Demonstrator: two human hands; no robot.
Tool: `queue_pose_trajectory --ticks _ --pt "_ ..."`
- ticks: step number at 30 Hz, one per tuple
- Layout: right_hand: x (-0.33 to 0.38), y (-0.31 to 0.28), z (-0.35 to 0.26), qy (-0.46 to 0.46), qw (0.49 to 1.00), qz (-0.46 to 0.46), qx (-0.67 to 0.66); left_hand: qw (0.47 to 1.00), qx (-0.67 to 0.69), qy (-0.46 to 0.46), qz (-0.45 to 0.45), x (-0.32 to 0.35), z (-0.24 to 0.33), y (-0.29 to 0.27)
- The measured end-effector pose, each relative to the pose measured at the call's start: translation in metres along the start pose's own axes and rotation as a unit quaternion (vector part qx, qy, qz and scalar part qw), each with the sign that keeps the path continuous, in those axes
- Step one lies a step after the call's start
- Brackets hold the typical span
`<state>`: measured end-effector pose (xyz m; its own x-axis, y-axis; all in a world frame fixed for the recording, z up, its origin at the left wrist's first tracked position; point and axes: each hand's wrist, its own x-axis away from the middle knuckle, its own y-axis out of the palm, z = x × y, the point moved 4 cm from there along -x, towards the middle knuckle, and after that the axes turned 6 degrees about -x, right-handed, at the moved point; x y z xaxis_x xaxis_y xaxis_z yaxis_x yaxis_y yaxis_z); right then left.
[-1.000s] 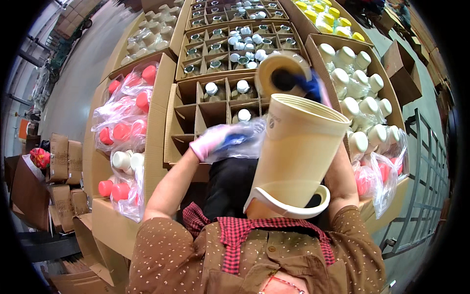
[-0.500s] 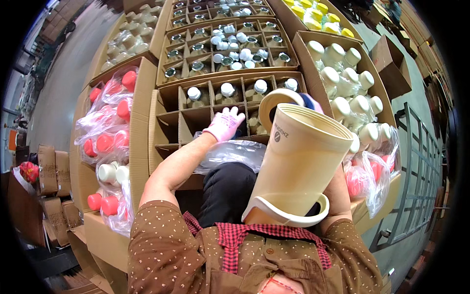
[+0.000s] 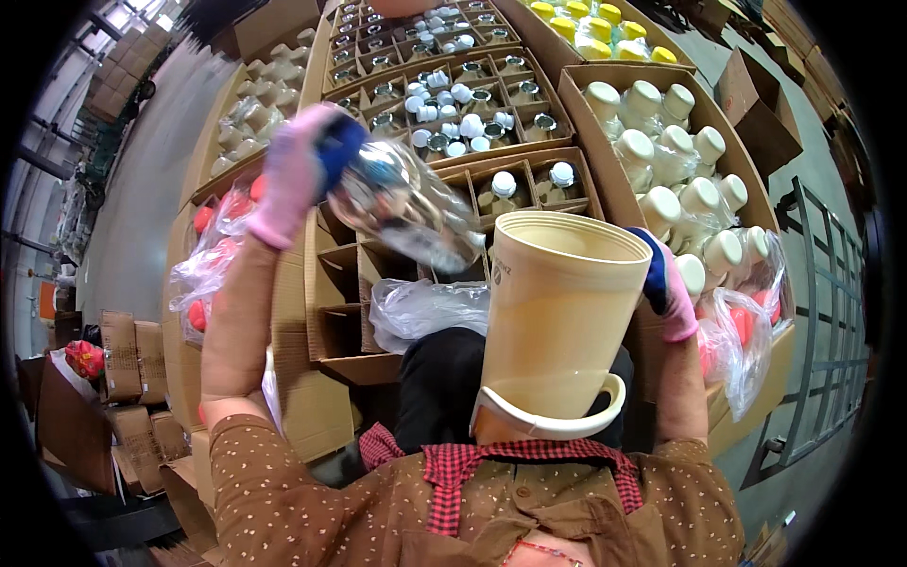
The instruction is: The person removes a white housing from a plastic bag, inserts a metallic core into the housing, attaches a white lid, and tightens it by hand before placing the assembled unit into a partitioned cardboard box.
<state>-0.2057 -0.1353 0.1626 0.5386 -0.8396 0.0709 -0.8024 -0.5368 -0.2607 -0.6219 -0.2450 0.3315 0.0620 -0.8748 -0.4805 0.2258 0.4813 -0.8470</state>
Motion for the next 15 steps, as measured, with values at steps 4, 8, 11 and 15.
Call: queue_pose_trajectory --ticks 4,8,11,15 --pt "-0.025 0.031 -0.038 -0.057 0.991 -0.085 -0.088 0.904 0.367 -0.151 0.159 -0.002 -0.046 -0.018" --pt "-0.068 0.030 -0.088 -0.170 0.984 -0.040 -0.047 0.812 0.546 -0.083 0.186 -0.006 0.032 0.047" --pt "-0.092 -0.043 -0.108 -0.211 0.966 -0.138 -0.054 0.846 0.523 -0.106 0.013 -0.025 0.095 0.044" --pt "-0.087 -0.049 -0.181 -0.134 0.979 -0.139 -0.061 0.804 0.591 0.005 0.057 -0.077 0.124 0.039"
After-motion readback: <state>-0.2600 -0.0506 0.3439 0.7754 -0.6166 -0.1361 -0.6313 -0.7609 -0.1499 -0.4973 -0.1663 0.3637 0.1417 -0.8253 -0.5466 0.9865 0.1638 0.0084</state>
